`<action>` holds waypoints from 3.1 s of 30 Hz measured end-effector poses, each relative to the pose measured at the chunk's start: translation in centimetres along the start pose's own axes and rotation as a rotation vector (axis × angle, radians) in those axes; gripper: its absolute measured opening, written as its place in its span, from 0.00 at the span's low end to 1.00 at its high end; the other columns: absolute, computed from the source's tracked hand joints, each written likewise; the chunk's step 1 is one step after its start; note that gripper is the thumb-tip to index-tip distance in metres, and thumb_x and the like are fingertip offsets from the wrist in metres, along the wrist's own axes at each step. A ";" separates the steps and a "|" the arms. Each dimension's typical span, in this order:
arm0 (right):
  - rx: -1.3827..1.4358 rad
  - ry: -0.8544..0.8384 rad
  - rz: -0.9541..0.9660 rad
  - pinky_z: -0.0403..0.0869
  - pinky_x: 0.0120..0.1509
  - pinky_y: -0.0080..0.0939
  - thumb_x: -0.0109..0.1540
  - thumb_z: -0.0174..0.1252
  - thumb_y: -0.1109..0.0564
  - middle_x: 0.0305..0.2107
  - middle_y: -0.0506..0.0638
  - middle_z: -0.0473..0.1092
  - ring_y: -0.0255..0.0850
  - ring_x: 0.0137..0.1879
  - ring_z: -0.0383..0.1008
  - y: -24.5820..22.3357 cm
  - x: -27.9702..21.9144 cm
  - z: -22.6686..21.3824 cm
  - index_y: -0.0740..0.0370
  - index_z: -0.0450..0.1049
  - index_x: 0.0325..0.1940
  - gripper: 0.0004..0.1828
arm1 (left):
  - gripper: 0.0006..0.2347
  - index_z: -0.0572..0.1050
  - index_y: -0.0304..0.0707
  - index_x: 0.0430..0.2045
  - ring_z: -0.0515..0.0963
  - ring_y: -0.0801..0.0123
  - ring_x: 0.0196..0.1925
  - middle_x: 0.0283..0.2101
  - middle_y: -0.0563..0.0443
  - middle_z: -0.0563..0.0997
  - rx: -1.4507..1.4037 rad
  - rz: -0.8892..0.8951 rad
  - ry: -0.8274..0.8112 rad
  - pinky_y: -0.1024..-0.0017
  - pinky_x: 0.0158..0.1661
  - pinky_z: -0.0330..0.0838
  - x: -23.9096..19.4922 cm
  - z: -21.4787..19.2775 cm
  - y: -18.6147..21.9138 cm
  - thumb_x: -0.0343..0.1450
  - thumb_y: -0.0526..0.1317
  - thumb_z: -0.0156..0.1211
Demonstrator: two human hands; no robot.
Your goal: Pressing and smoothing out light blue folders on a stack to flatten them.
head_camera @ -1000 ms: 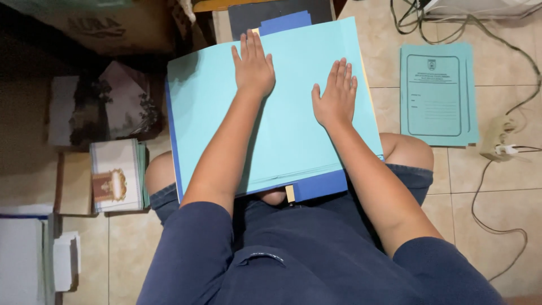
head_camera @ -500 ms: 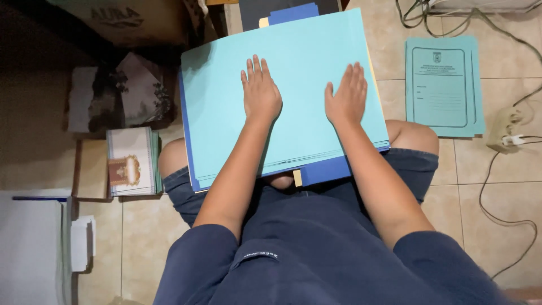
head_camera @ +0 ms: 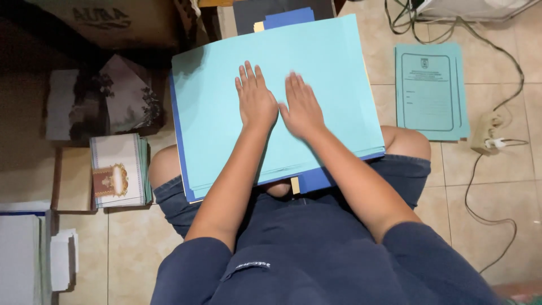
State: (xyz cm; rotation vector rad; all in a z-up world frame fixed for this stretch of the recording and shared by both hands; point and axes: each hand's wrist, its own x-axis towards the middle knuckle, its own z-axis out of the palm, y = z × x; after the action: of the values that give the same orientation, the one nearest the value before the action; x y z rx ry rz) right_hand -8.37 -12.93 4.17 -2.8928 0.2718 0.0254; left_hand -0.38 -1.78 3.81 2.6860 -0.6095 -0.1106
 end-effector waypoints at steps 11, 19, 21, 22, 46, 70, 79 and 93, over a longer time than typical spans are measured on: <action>-0.052 0.265 0.132 0.44 0.81 0.50 0.72 0.44 0.51 0.75 0.63 0.48 0.52 0.80 0.43 12.5 6.4 -1.4 0.74 0.51 0.77 0.33 | 0.29 0.52 0.19 0.69 0.40 0.44 0.79 0.75 0.25 0.47 -0.068 -0.033 0.092 0.53 0.74 0.30 0.6 0.5 0.1 0.69 0.29 0.42; 1.273 0.195 -0.061 0.68 0.70 0.41 0.64 0.48 0.70 0.56 0.55 0.70 0.41 0.62 0.70 4.5 -8.4 -10.9 0.64 0.65 0.59 0.18 | 0.25 0.56 0.16 0.67 0.41 0.39 0.78 0.74 0.22 0.48 -0.075 -0.004 0.147 0.51 0.73 0.33 0.6 1.0 0.5 0.75 0.34 0.43; 1.666 0.071 -0.550 0.68 0.70 0.46 0.71 0.49 0.56 0.49 0.56 0.69 0.44 0.59 0.69 1.3 -11.5 -16.6 0.60 0.67 0.54 0.09 | 0.25 0.57 0.13 0.65 0.45 0.36 0.77 0.73 0.20 0.50 -0.122 0.007 0.207 0.49 0.73 0.36 0.3 1.6 0.2 0.75 0.37 0.46; 1.677 0.094 -0.525 0.68 0.70 0.46 0.71 0.49 0.56 0.49 0.56 0.69 0.44 0.59 0.69 0.0 -10.9 -19.0 0.60 0.67 0.54 0.09 | 0.25 0.57 0.13 0.65 0.45 0.36 0.77 0.73 0.20 0.50 -0.116 0.025 0.183 0.49 0.73 0.36 0.0 1.7 0.2 0.75 0.37 0.46; 1.867 -0.103 -1.264 0.72 0.41 0.47 0.77 0.47 0.45 0.34 0.55 0.70 0.46 0.35 0.69 -1.8 -16.6 -23.0 0.59 0.62 0.44 0.16 | 0.20 0.64 0.15 0.64 0.39 0.37 0.76 0.73 0.23 0.46 -0.132 0.074 0.298 0.49 0.74 0.38 -0.3 1.6 0.1 0.80 0.35 0.47; -0.011 0.031 0.911 0.76 0.52 0.62 0.58 0.66 0.59 0.50 0.64 0.62 0.63 0.53 0.69 47.7 -4.7 8.7 0.69 0.69 0.53 0.23 | 0.20 0.65 0.13 0.61 0.43 0.37 0.76 0.71 0.21 0.54 -0.109 0.059 0.265 0.47 0.72 0.40 -0.1 0.4 1.7 0.78 0.36 0.48; -0.074 -0.150 0.837 0.76 0.50 0.55 0.46 0.77 0.49 0.45 0.67 0.69 0.61 0.49 0.73 48.5 -4.2 9.5 0.72 0.68 0.57 0.42 | 0.20 0.65 0.12 0.61 0.43 0.37 0.76 0.71 0.20 0.55 -0.118 0.052 0.250 0.47 0.72 0.39 0.2 0.4 2.0 0.77 0.35 0.47; -0.493 0.555 0.378 0.79 0.36 0.48 0.61 0.77 0.55 0.27 0.48 0.71 0.48 0.32 0.79 39.2 -10.8 -6.3 0.55 0.76 0.32 0.14 | 0.24 0.61 0.21 0.66 0.47 0.39 0.78 0.73 0.26 0.54 -0.116 0.028 0.185 0.46 0.74 0.40 0.2 1.4 0.3 0.79 0.43 0.45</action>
State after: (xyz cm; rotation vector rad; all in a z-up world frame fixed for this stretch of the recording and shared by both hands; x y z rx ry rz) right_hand -26.32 -49.88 1.62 -3.2091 1.0351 -0.7515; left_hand -0.48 -2.57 2.64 2.5383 -0.5646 0.1063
